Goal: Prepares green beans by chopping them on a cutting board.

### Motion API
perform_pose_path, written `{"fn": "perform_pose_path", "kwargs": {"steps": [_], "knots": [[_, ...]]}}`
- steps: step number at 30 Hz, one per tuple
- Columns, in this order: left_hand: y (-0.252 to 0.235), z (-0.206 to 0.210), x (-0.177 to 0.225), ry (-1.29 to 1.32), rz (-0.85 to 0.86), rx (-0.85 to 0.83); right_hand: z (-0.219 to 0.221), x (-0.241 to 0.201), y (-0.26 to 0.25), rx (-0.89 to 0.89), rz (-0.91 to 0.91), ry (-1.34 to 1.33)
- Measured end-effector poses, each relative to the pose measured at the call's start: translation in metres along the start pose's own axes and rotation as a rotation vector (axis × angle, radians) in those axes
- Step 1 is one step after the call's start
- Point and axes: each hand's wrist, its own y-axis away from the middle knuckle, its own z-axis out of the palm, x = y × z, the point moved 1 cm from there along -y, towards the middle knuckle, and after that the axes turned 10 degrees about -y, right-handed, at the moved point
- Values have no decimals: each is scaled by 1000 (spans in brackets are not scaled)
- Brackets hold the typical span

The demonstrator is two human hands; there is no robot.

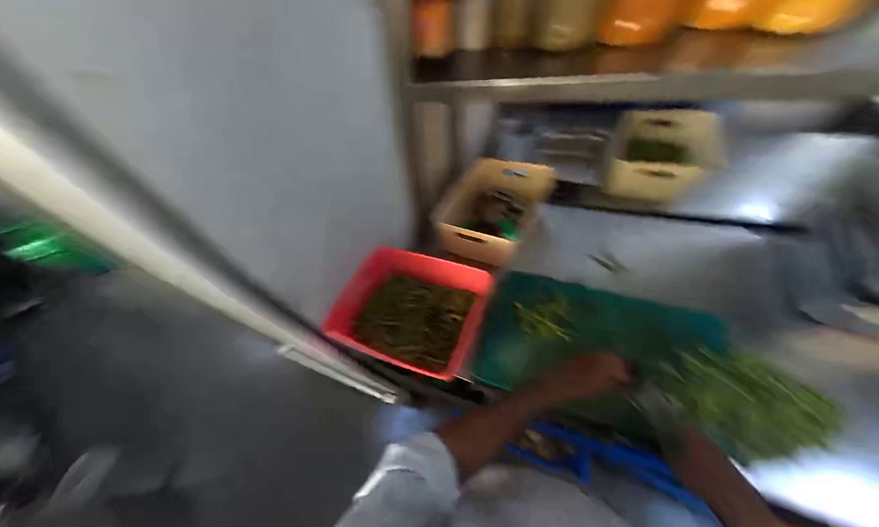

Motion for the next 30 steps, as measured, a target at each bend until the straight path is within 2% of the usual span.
{"fn": "perform_pose_path", "kwargs": {"steps": [3,5,9,13,17,22,26,30], "knots": [[0,0,5,-12,31,-46,11,52,-22,-47,326,65],[-4,10,-3,-56,60,-49,13,56,-28,-49,410,54],[-11,19,-13,-144,178,-46,9,49,-25,-55,415,77],[-27,30,-24,-180,261,-92,-15,34,-8,-101,430,149],[-28,29,-25,-194,253,-122,9,37,-23,-145,452,80],[-28,29,-27,-179,261,-92,-16,27,-25,-198,444,139],[-26,31,-28,-177,270,-92,9,34,-34,-196,473,60],[-27,26,-25,-172,236,-140,-10,35,-35,-221,429,103]]}}
